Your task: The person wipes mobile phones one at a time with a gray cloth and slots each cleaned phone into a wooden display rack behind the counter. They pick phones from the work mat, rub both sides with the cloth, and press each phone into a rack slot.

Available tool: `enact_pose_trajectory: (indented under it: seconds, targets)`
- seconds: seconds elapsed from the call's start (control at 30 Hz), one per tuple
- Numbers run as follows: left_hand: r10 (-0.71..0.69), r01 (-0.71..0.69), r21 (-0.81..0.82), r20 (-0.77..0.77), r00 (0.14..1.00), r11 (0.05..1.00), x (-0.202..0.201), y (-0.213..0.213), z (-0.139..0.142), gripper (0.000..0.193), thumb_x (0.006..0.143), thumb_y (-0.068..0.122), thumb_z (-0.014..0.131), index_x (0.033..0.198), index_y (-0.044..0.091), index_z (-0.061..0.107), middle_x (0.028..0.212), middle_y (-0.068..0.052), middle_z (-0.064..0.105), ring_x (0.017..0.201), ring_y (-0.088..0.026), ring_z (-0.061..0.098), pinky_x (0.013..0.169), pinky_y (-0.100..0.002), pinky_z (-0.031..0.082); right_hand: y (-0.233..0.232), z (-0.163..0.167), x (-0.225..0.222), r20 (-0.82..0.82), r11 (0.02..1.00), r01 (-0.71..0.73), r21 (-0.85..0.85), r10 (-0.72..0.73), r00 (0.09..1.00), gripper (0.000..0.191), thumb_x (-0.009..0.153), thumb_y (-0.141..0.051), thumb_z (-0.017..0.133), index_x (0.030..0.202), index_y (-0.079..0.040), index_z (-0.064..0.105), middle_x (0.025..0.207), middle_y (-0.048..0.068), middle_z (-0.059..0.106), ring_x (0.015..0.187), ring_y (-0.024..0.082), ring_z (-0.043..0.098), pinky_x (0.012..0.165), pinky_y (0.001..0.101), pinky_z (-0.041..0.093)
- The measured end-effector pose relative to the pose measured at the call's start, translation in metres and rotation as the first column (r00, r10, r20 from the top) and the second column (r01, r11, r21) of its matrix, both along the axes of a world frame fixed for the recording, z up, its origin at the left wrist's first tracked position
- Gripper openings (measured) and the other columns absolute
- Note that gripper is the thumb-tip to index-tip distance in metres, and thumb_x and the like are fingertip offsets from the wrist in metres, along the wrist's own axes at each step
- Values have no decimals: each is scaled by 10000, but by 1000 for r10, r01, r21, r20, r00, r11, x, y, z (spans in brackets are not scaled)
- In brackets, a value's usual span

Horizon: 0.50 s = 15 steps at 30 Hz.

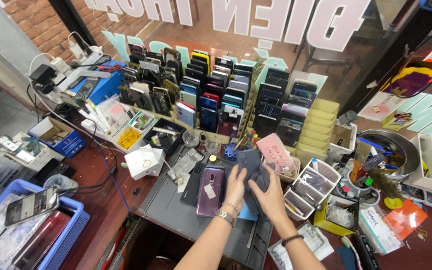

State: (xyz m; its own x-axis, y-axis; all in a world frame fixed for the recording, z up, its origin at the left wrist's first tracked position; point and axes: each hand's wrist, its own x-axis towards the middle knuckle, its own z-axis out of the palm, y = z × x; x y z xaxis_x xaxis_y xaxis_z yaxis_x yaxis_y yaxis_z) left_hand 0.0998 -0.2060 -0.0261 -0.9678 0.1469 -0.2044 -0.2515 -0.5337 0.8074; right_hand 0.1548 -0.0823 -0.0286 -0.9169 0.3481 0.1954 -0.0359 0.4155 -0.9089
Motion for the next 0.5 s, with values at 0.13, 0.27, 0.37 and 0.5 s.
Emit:
enact_pose_trajectory:
  seconds: [0.13,0.27,0.37,0.5]
  targets:
    - [-229,249,-182,127,965,951,-2,-22,-1,413,1052,301,570,1381,63,644,1173,-84,649,1040,-196,639,853,-389,534,17,1,-15,245,851,36,-524,110,963,629,784,-194,818,1353,-62,585,1248,129,712,1071,201,701,885,332,571]
    - [59,-83,-996,-82,995,17,4,-66,0,669,887,478,756,1434,183,509,1473,-98,520,1356,-330,479,1062,-488,454,41,6,-20,348,765,183,-618,57,936,678,802,-162,801,1410,-115,505,1251,107,686,1038,203,696,839,341,573]
    - [19,112,-990,110,994,-89,15,-76,-1,1204,676,467,948,1561,178,184,1558,-178,292,1417,-384,317,1096,-548,349,50,9,-23,318,735,181,-653,50,947,608,822,-186,781,1382,-75,570,1225,100,687,1021,191,699,823,331,580]
    - [-30,136,-985,139,990,-105,19,-81,-6,1283,683,332,946,1634,189,97,1542,-181,374,1418,-369,386,1092,-551,389,55,8,-19,336,702,204,-682,53,940,591,829,-193,770,1369,-83,559,1206,101,687,1013,199,702,814,338,588]
